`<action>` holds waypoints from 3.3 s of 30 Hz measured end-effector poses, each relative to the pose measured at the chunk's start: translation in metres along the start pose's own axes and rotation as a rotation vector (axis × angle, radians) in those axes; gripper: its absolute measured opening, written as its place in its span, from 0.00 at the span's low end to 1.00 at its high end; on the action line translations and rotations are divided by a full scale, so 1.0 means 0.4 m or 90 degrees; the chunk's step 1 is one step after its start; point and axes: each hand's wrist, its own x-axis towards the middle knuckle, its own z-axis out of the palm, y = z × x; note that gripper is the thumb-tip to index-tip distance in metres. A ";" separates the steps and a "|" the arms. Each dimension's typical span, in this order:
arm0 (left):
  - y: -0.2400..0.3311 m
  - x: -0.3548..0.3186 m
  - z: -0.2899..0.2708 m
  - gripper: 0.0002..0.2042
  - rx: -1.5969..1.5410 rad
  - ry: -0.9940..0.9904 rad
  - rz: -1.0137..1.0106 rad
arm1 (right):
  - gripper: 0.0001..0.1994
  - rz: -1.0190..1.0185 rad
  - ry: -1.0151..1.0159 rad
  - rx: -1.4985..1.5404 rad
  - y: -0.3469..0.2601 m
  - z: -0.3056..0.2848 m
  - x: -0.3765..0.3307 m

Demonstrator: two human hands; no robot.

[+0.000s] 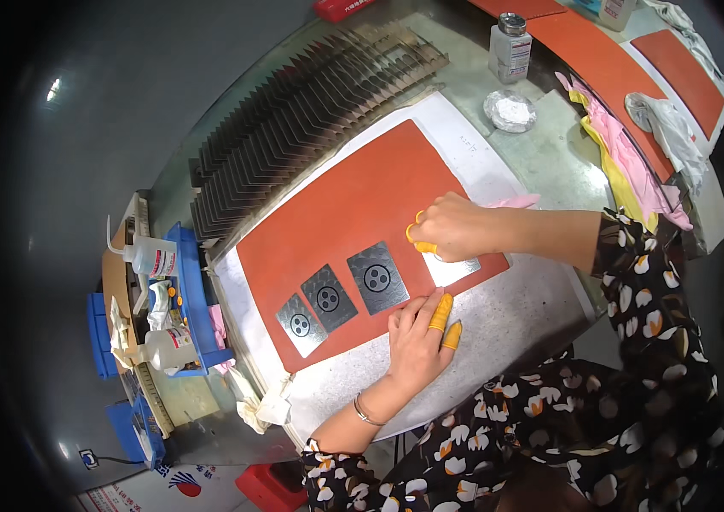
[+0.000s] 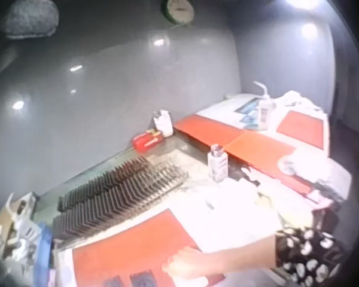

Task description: The person cleans small rectangular metal plates with a white cloth and a pink cloth. They wipe the plates individually on a red mat, occasionally dipping the cloth into a small bowl of white powder. The person handles the plates one by one, wiping them thoroughly before placing them back on the mat.

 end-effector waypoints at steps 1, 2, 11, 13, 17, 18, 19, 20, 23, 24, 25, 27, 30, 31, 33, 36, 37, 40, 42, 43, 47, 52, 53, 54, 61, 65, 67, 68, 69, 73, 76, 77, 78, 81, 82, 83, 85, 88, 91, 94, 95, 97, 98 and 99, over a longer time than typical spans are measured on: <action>0.002 0.000 -0.002 0.19 0.002 0.002 -0.003 | 0.05 0.004 -0.037 0.000 -0.013 -0.004 0.014; 0.007 0.000 0.000 0.19 0.003 0.005 -0.006 | 0.06 -0.029 0.012 -0.012 0.003 -0.004 -0.014; 0.001 -0.003 0.008 0.19 0.015 0.019 0.009 | 0.04 -0.018 0.034 0.001 -0.018 0.019 -0.071; 0.000 -0.004 0.004 0.19 0.008 0.026 0.006 | 0.04 0.012 0.020 0.020 0.006 0.003 -0.154; 0.007 0.000 0.014 0.19 0.009 0.036 0.011 | 0.05 -0.044 0.031 -0.007 -0.043 0.034 -0.087; 0.002 -0.003 0.009 0.19 0.012 0.035 0.015 | 0.05 -0.055 0.003 -0.001 -0.071 0.024 -0.065; -0.001 -0.005 0.006 0.18 0.014 0.033 0.019 | 0.05 -0.050 0.008 0.000 -0.064 0.028 -0.077; -0.001 -0.009 0.009 0.17 0.014 0.023 0.019 | 0.05 -0.045 0.013 0.000 -0.042 0.033 -0.104; -0.001 -0.010 0.009 0.16 -0.002 0.040 0.019 | 0.04 -0.013 0.016 0.011 -0.012 0.032 -0.159; 0.005 -0.003 0.007 0.16 -0.011 0.047 0.012 | 0.04 -0.029 0.042 0.005 -0.018 0.043 -0.150; 0.004 -0.006 0.006 0.16 -0.022 0.047 0.013 | 0.04 -0.053 0.069 0.005 -0.045 0.034 -0.121; -0.007 -0.015 -0.003 0.16 -0.043 0.046 0.022 | 0.04 -0.022 -0.017 0.000 -0.084 0.029 -0.086; -0.012 -0.054 -0.047 0.14 -0.098 0.040 0.014 | 0.04 -0.020 0.001 0.007 -0.075 0.040 -0.103; -0.011 -0.065 -0.067 0.14 -0.090 0.049 0.000 | 0.05 -0.009 0.009 0.005 -0.064 0.033 -0.124; -0.025 -0.090 -0.076 0.16 -0.050 0.086 -0.027 | 0.05 0.011 0.028 0.002 -0.051 0.021 -0.157; -0.029 -0.088 -0.074 0.16 -0.024 0.074 -0.058 | 0.05 -0.045 0.030 0.009 -0.087 0.048 -0.093; -0.022 -0.074 -0.073 0.16 -0.027 0.074 -0.060 | 0.05 -0.039 -0.003 0.004 -0.096 0.044 -0.083; -0.020 -0.071 -0.061 0.17 -0.014 0.064 -0.052 | 0.03 0.010 0.009 0.000 -0.038 0.043 -0.152; -0.026 -0.071 -0.044 0.18 -0.016 0.065 -0.035 | 0.03 0.032 0.029 0.013 -0.047 0.023 -0.157; -0.027 -0.066 -0.038 0.18 -0.016 0.060 -0.031 | 0.04 0.036 0.013 0.000 -0.063 0.025 -0.142; -0.027 -0.047 -0.041 0.19 -0.004 0.033 -0.015 | 0.04 0.033 0.023 0.003 -0.059 0.031 -0.134; -0.015 -0.012 -0.019 0.22 0.004 -0.012 0.027 | 0.04 0.025 0.055 -0.002 -0.040 0.039 -0.131; -0.010 -0.007 -0.018 0.22 0.014 -0.017 0.032 | 0.05 0.004 0.061 0.002 -0.049 0.044 -0.107; -0.016 -0.011 -0.019 0.22 0.019 -0.026 0.031 | 0.05 0.031 0.005 -0.031 -0.067 0.035 -0.091; -0.007 -0.008 -0.013 0.23 0.046 -0.008 0.025 | 0.03 0.021 0.084 0.001 -0.038 0.033 -0.116; -0.008 -0.007 -0.011 0.24 0.049 -0.022 0.022 | 0.06 0.000 0.059 -0.003 -0.061 0.035 -0.068; -0.012 -0.015 -0.015 0.24 0.062 -0.017 0.026 | 0.05 0.032 0.028 -0.010 -0.041 0.019 -0.102; -0.013 -0.017 -0.017 0.24 0.061 -0.013 0.024 | 0.05 0.049 0.028 -0.005 -0.038 0.019 -0.108; -0.007 -0.014 -0.014 0.24 0.057 -0.012 0.025 | 0.04 0.071 0.028 0.000 -0.040 0.013 -0.116; -0.013 -0.008 -0.013 0.24 0.055 -0.028 0.030 | 0.05 -0.021 0.053 -0.015 -0.064 0.031 -0.032; -0.007 -0.011 -0.009 0.24 0.051 -0.017 0.019 | 0.04 0.085 0.001 -0.007 0.016 -0.008 -0.095; -0.010 -0.013 -0.015 0.24 0.050 -0.021 0.015 | 0.04 0.131 -0.022 -0.003 0.029 -0.024 -0.101; -0.007 -0.006 -0.012 0.24 0.046 -0.022 0.016 | 0.04 0.099 0.029 -0.004 0.029 -0.013 -0.099; -0.005 -0.005 -0.012 0.24 0.043 -0.017 0.018 | 0.04 0.032 0.034 -0.032 -0.008 0.010 0.014; -0.004 -0.001 -0.011 0.24 0.042 -0.016 0.023 | 0.05 0.059 -0.017 -0.024 -0.011 0.008 0.029; -0.002 0.004 -0.010 0.24 0.040 -0.016 0.027 | 0.05 0.049 0.003 -0.026 0.006 -0.001 0.011; -0.012 -0.011 -0.016 0.23 0.049 -0.031 0.011 | 0.05 0.021 0.043 -0.016 0.051 -0.001 -0.029; -0.012 -0.015 -0.012 0.23 0.049 -0.025 0.013 | 0.05 0.067 0.019 0.002 0.061 -0.020 -0.049; -0.012 0.001 -0.016 0.23 0.043 -0.028 0.015 | 0.04 0.050 -0.025 -0.019 0.008 -0.010 0.045; -0.009 -0.001 -0.014 0.22 0.046 -0.026 0.013 | 0.04 0.022 0.010 -0.002 0.039 -0.013 0.019; -0.012 -0.006 -0.014 0.22 0.046 -0.026 0.009 | 0.04 0.005 0.042 0.014 0.060 -0.006 -0.006; -0.015 -0.011 -0.015 0.22 0.037 -0.018 0.004 | 0.04 0.075 0.001 0.003 0.070 -0.032 -0.055; -0.013 -0.012 -0.015 0.22 0.033 -0.015 0.002 | 0.04 0.111 -0.019 -0.003 0.069 -0.048 -0.070; -0.012 -0.010 -0.014 0.21 0.027 -0.012 0.002 | 0.05 0.121 0.000 -0.016 0.071 -0.062 -0.078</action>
